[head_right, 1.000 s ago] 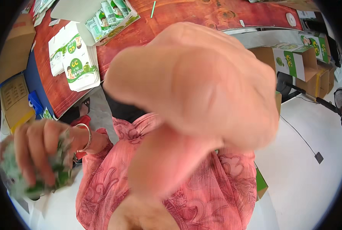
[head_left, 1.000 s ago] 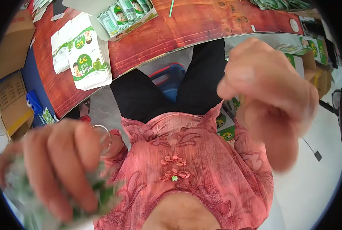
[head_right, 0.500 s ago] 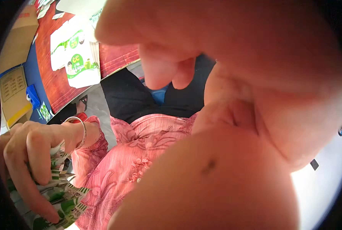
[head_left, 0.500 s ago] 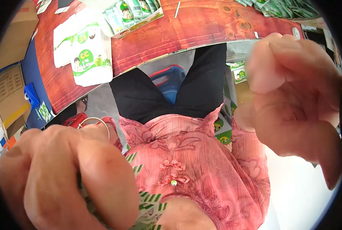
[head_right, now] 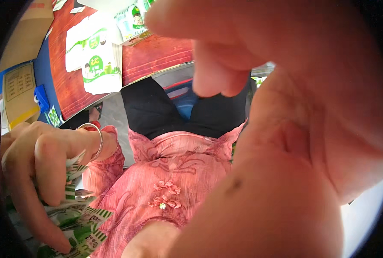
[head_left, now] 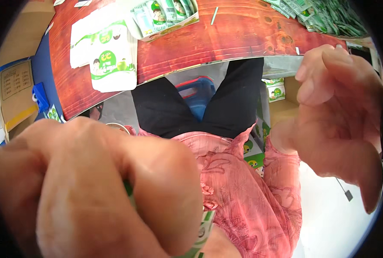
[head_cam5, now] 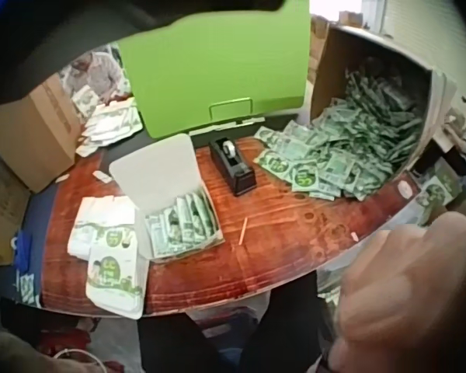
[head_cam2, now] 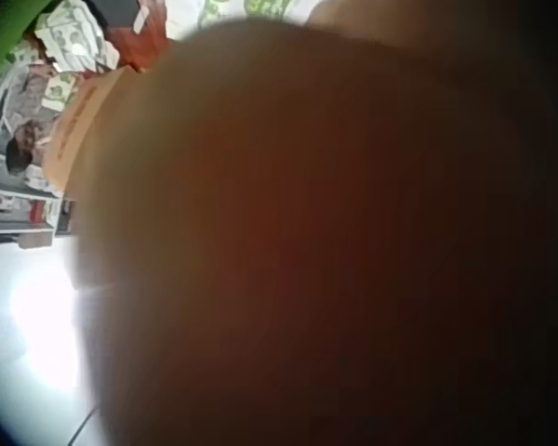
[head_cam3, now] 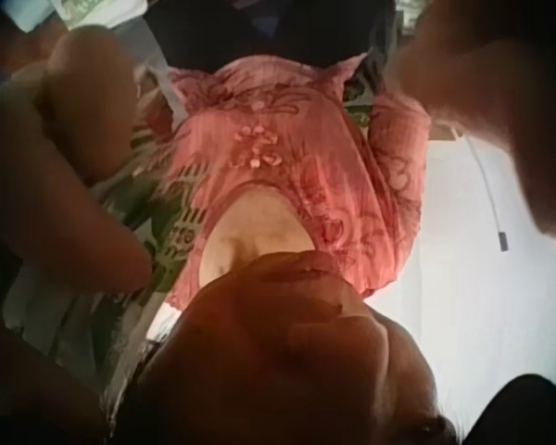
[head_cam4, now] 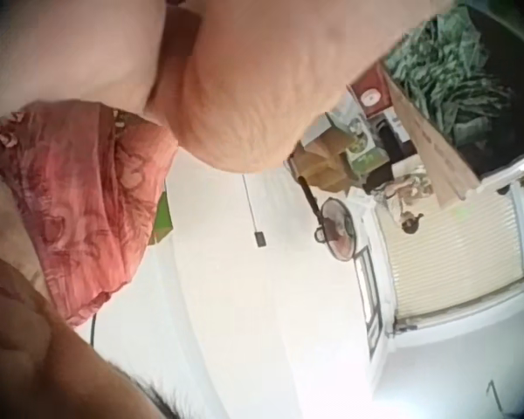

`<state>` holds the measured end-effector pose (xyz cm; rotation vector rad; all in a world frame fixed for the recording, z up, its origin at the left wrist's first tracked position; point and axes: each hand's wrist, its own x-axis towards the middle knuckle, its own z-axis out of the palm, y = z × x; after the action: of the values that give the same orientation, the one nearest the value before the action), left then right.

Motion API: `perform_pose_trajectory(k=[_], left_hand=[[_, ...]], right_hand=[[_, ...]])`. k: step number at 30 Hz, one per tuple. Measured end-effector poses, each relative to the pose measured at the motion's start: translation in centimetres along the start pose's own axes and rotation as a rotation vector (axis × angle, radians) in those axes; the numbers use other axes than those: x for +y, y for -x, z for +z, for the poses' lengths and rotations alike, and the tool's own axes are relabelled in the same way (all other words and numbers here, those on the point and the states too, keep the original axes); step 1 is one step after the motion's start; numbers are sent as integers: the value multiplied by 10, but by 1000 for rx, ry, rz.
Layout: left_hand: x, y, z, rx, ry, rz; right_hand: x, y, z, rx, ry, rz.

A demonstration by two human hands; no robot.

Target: The person packs packets into boxes by hand and folds cardboard templates to assemble boxes.

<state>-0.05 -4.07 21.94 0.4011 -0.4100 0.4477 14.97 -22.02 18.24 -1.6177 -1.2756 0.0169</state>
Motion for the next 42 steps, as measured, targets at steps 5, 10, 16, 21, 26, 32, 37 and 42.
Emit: perform_pose_trajectory(k=[5,10,16,21,26,32,37,42], left_hand=[[26,2,4,29,-28,3],[29,0,12,55,-18,7],[25,3,15,93,-21,-1],[4,1,14,124,-30,-7],[3,-3,16,164,-62,-32],[-12,3,-26,334,-235,-164],[-48,2,-110,162,-473,-418],[-98,16,-164,531,-211,-670]], right_hand=[[16,1,-6,50,30,0],[15,0,3,90,93,13],[12,8,3,148,154,35],[15,10,8,199,198,50],[4,0,20,259,261,48],[54,5,15,273,260,323],[157,34,16,259,491,536],[240,13,1,268,1090,304]])
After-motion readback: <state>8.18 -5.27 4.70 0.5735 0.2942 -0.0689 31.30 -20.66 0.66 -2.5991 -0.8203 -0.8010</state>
